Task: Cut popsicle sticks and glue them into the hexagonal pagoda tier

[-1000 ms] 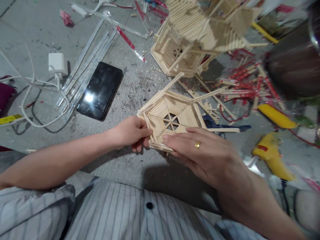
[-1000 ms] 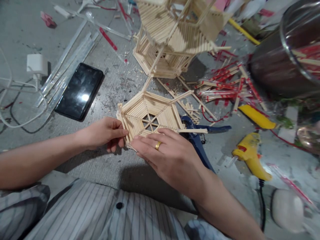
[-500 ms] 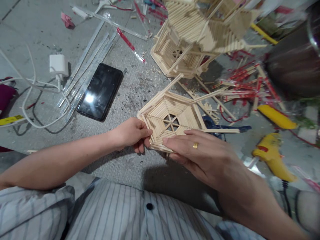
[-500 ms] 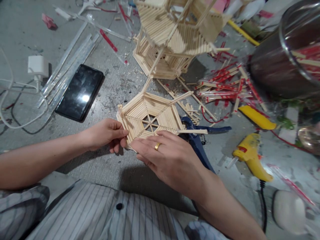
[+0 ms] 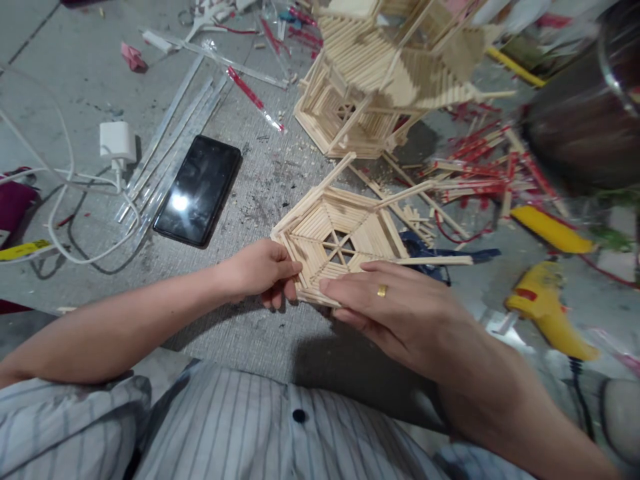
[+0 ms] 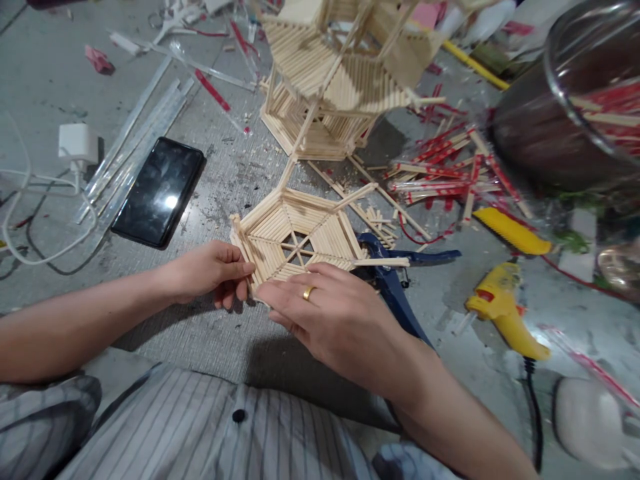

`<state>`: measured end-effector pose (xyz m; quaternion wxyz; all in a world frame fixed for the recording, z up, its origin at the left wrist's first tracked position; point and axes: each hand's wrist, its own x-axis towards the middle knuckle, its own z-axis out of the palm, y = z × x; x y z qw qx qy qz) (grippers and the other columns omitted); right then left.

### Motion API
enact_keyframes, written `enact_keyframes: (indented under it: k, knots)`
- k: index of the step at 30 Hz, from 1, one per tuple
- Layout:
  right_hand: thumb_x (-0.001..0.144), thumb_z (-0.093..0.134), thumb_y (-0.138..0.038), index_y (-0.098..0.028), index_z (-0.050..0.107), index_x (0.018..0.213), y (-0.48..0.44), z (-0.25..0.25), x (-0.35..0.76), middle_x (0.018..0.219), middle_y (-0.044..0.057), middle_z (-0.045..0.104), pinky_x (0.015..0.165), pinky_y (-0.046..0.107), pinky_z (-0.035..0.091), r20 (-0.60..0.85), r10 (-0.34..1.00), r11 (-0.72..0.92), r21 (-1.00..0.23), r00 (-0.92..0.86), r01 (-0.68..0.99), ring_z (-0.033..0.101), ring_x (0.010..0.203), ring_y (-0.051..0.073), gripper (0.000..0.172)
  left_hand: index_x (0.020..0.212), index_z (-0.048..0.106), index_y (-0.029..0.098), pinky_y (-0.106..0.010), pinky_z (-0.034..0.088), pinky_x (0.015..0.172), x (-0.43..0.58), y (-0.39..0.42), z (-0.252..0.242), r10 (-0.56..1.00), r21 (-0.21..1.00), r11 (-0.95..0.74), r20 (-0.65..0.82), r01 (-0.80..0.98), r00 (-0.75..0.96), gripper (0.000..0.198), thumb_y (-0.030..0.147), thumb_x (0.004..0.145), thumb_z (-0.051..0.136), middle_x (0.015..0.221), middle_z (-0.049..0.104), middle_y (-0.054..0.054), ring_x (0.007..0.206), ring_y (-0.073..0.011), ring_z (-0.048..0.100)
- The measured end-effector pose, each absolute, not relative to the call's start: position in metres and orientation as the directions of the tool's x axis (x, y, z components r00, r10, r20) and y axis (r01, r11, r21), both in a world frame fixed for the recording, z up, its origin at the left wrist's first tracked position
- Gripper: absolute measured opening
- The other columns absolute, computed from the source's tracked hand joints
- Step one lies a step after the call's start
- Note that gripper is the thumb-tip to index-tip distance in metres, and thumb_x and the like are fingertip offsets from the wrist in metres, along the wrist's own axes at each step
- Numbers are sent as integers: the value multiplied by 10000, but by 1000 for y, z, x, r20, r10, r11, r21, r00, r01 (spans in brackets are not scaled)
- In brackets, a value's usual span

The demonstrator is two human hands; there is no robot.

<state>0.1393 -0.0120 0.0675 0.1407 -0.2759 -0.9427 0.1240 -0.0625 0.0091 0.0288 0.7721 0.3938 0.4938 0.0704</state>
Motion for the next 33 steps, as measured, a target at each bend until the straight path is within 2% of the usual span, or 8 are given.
enact_keyframes:
  k: [6,10,17,22,28,33]
  knots:
    - [899,445,-199,-228,569,1019,-12,68,140,886,10,708,763,286,489,183,559,812,-319,-808,489,651,809,140,175,563,531,109,-179,361,353,-60,9,33,481,631,744,-735,221,477,473,272,948,309,423,548,-6,318,-65,468]
    - [901,441,-198,-214,559,1028,-12,67,140,900,12,703,764,291,487,168,562,807,-327,-810,492,648,818,139,174,561,525,105,-177,358,344,-60,9,32,462,628,736,-738,252,492,477,269,952,306,428,544,0,307,-63,467]
    - [897,453,-218,-211,551,1036,-13,65,143,879,25,695,741,309,485,160,566,806,-317,-809,501,645,797,155,170,618,518,112,-173,399,379,-60,7,34,489,637,729,-742,251,459,399,229,948,326,489,566,29,340,-51,488]
    - [883,470,-192,-198,529,1069,-13,66,142,917,29,696,754,312,485,149,551,809,-337,-821,482,645,821,155,195,627,550,105,-172,397,387,-62,7,34,508,647,731,-727,214,463,351,248,919,415,499,575,23,356,-49,492]
    - [876,481,-203,-187,534,1059,-12,66,142,896,35,695,745,323,491,161,550,815,-315,-820,485,646,806,165,191,590,548,116,-164,364,366,-68,10,25,518,674,694,-712,254,474,404,339,907,432,418,538,10,337,-61,482]
    - [878,475,-200,-196,542,1064,-13,66,143,903,32,700,751,324,494,142,561,807,-314,-816,500,651,809,166,197,580,538,120,-164,383,375,-64,10,25,541,670,709,-717,220,441,379,277,909,434,451,545,24,339,-49,479]
